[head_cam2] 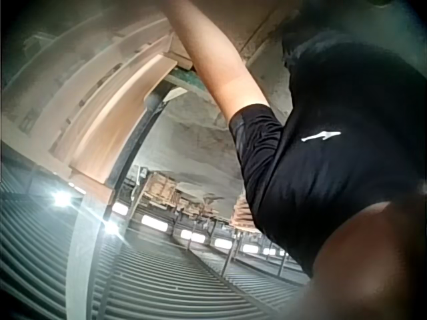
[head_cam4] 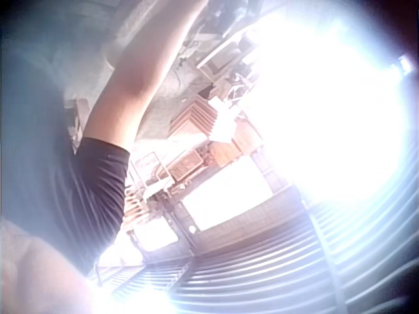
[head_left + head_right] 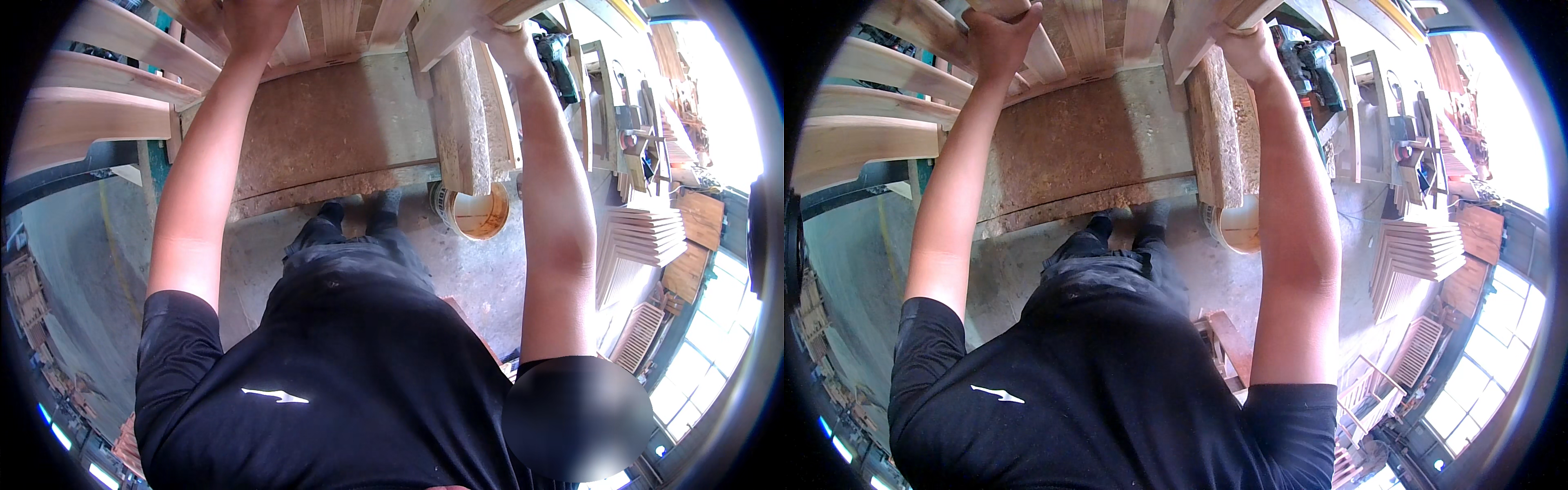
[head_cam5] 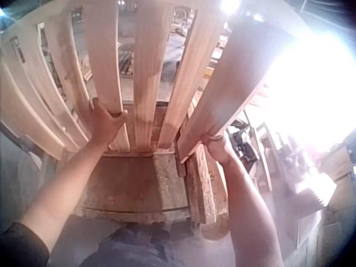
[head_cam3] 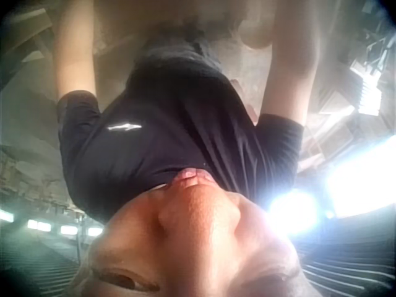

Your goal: The person assembles a wooden chair by fitting slats into the frame and securing them with a hammer. They repeatedly lift, position, and strike the wooden components to join them together.

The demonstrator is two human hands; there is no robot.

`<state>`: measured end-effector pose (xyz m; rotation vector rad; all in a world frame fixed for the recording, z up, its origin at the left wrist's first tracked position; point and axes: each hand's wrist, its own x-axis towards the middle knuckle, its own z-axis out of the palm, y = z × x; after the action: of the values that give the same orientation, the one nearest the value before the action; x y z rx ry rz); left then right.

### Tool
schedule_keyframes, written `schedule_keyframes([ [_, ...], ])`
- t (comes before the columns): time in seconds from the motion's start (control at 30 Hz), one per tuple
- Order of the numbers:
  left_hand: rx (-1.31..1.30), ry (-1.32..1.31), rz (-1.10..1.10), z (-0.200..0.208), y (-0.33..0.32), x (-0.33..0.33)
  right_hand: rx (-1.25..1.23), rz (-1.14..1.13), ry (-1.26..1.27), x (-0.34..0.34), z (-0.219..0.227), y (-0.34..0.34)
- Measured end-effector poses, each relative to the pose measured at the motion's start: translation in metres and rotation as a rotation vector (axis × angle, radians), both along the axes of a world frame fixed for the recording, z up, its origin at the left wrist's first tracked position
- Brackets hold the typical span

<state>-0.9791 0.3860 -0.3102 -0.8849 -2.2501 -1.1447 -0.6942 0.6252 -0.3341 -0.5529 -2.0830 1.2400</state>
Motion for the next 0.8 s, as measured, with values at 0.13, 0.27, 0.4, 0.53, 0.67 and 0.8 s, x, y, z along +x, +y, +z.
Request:
schedule_keyframes([
  [0.13, 0.016, 0.129, 0.094, -0.026, 0.001, -0.016, 0.191, -0.006, -0.173, 0.016, -0.013, 0.012],
  [0.27, 0.121, -0.011, 0.004, -0.013, 0.017, 0.009, -0.245, -0.101, -0.063, 0.024, -0.025, 0.021],
  [0.4, 0.179, -0.236, -0.062, 0.002, 0.005, 0.011, -0.28, -0.13, -0.088, 0.005, -0.001, 0.0],
  [0.53, 0.155, -0.17, -0.02, 0.004, 0.006, 0.015, -0.287, -0.17, -0.045, 0.008, -0.007, 0.004],
  [0.67, 0.149, -0.083, -0.025, -0.001, 0.014, 0.019, -0.319, 0.058, 0.066, 0.027, -0.016, 0.023],
  [0.8, 0.238, 0.031, -0.123, -0.019, 0.005, -0.003, -0.09, -0.15, -0.29, 0.006, 0.01, -0.013],
])
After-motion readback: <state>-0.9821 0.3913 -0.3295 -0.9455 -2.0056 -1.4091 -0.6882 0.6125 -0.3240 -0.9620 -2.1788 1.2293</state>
